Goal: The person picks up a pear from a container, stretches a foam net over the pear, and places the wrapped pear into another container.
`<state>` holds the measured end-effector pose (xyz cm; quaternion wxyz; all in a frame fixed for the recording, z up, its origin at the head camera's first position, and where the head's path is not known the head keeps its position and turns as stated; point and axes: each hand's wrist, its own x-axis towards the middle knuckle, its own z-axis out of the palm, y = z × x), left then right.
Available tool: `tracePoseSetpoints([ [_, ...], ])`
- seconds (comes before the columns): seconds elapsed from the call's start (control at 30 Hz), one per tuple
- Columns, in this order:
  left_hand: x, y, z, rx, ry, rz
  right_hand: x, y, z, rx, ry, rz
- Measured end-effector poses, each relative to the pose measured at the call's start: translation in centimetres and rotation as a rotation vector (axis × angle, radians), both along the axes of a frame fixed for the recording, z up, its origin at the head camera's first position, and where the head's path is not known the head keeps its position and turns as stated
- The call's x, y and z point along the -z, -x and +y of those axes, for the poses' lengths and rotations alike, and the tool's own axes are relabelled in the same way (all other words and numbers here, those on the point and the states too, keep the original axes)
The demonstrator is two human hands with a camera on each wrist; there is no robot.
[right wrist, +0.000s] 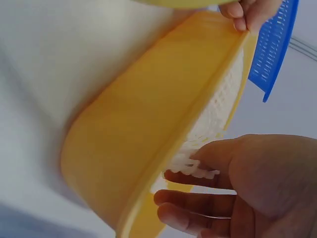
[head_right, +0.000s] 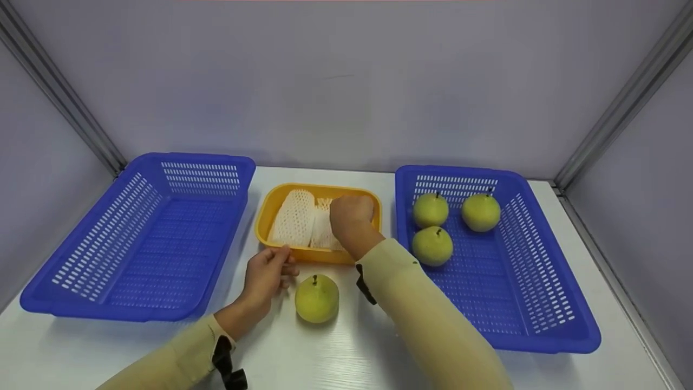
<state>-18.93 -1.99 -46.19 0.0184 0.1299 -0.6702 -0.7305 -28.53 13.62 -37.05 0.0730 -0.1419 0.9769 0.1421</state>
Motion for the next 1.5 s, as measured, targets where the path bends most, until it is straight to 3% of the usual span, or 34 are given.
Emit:
tracePoseSetpoints([
  [0.37, 0.0, -0.1, -0.1, 0.0, -0.002, 0.001, -2.4, 0.2, 2.0, 0.031, 0.133, 0.086],
  [0.5, -0.1, -0.4, 0.0, -0.002, -0.003, 0.028, -3.0, -0.1, 2.8, -0.005, 0.203, 0.157],
  [1.03, -0.2, -0.4, 0.1, -0.001, -0.004, -0.009, -3.7, -2.6, 4.2, -0.131, 0.368, 0.339],
  [1.17, -1.1, -0.5, 0.4, -0.022, 0.006, 0.039, -3.7, -3.2, 4.2, -0.176, 0.394, 0.391],
  [1.33, -3.5, -0.4, 0.7, -0.034, -0.019, 0.159, -4.3, -4.2, 3.8, -0.242, 0.442, 0.447],
  [1.5, -5.8, -1.2, 1.1, 0.066, -0.038, 0.245, -5.3, -5.3, 3.1, -0.282, 0.463, 0.49],
])
